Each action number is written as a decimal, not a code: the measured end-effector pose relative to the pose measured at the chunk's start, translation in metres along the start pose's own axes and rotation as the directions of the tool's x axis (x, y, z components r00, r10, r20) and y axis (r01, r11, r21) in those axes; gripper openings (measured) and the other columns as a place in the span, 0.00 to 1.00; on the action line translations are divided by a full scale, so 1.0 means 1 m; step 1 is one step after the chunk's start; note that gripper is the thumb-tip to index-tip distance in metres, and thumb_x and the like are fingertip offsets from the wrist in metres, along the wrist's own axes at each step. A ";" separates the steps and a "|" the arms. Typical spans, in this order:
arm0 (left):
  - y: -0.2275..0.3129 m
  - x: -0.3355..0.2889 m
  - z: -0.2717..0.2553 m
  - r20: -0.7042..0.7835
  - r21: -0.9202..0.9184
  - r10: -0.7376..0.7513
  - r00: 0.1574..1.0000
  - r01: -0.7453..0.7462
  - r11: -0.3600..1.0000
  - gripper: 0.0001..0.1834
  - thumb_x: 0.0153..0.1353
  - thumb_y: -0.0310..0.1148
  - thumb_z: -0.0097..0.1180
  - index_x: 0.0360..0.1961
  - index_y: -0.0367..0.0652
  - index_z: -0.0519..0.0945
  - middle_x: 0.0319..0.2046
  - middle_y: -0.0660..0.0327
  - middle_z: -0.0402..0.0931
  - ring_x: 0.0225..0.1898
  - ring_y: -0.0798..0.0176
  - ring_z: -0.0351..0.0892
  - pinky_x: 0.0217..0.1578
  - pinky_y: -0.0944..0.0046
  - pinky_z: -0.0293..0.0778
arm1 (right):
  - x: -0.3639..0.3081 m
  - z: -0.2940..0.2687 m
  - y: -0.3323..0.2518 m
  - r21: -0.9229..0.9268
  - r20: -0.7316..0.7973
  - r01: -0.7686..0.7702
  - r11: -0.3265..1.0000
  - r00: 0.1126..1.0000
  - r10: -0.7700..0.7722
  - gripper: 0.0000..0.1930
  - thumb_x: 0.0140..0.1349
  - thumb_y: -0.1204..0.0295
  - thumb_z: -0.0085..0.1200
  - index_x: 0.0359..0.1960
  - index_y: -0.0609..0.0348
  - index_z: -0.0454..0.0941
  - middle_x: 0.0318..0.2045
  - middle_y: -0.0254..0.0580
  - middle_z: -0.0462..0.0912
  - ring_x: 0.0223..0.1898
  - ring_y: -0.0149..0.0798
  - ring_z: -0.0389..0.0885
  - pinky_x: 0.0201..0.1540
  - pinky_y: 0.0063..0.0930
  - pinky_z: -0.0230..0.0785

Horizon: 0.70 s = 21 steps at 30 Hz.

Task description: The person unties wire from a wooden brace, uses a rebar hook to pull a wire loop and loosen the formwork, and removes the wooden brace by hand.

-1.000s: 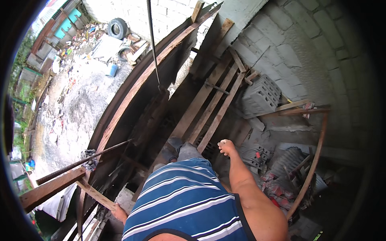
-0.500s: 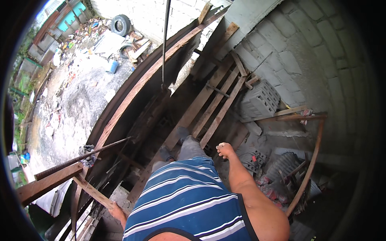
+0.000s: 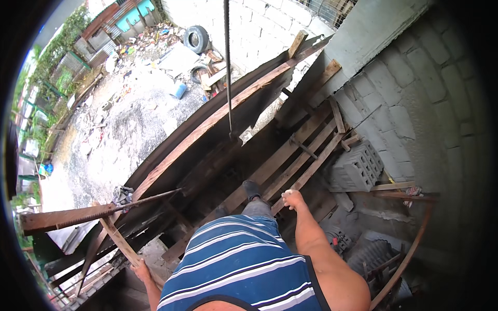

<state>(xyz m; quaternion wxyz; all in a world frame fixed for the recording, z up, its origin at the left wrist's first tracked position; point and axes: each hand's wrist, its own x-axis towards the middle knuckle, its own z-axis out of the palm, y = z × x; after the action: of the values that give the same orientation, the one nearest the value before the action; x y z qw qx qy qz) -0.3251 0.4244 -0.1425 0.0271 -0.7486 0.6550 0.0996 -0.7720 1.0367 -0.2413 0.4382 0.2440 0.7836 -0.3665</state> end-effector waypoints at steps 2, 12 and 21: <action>0.007 -0.014 0.005 -0.237 0.120 -0.085 0.968 0.116 0.986 0.46 0.59 0.51 0.65 0.70 0.37 0.60 0.63 0.39 0.67 0.63 0.35 0.68 0.60 0.44 0.68 | 0.011 -0.017 -0.015 0.012 -0.007 0.030 0.999 1.000 -0.030 0.20 0.67 0.58 0.55 0.54 0.56 0.78 0.39 0.37 0.85 0.31 0.33 0.83 0.26 0.28 0.74; 0.161 -0.202 0.028 0.044 -0.484 0.731 0.680 -0.626 0.611 0.13 0.60 0.34 0.64 0.43 0.37 0.84 0.46 0.51 0.82 0.53 0.49 0.78 0.60 0.54 0.70 | 0.031 -0.041 0.018 0.122 -0.009 -0.053 0.991 0.998 0.055 0.13 0.68 0.61 0.55 0.48 0.53 0.79 0.32 0.33 0.82 0.25 0.31 0.80 0.20 0.26 0.69; 0.276 -0.185 -0.002 0.102 -0.658 0.797 0.595 -0.560 0.503 0.17 0.61 0.31 0.62 0.50 0.34 0.81 0.41 0.50 0.85 0.43 0.55 0.86 0.47 0.61 0.79 | 0.009 -0.058 0.057 0.189 0.055 -0.160 0.969 0.987 0.152 0.19 0.69 0.61 0.55 0.58 0.52 0.76 0.33 0.32 0.83 0.24 0.29 0.80 0.19 0.26 0.71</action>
<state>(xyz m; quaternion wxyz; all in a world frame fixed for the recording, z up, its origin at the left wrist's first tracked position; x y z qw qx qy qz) -0.6195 0.5652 -0.0817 -0.1058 -0.3556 0.8187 0.4383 -0.7661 1.1174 -0.2499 0.4557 0.3385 0.7140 -0.4099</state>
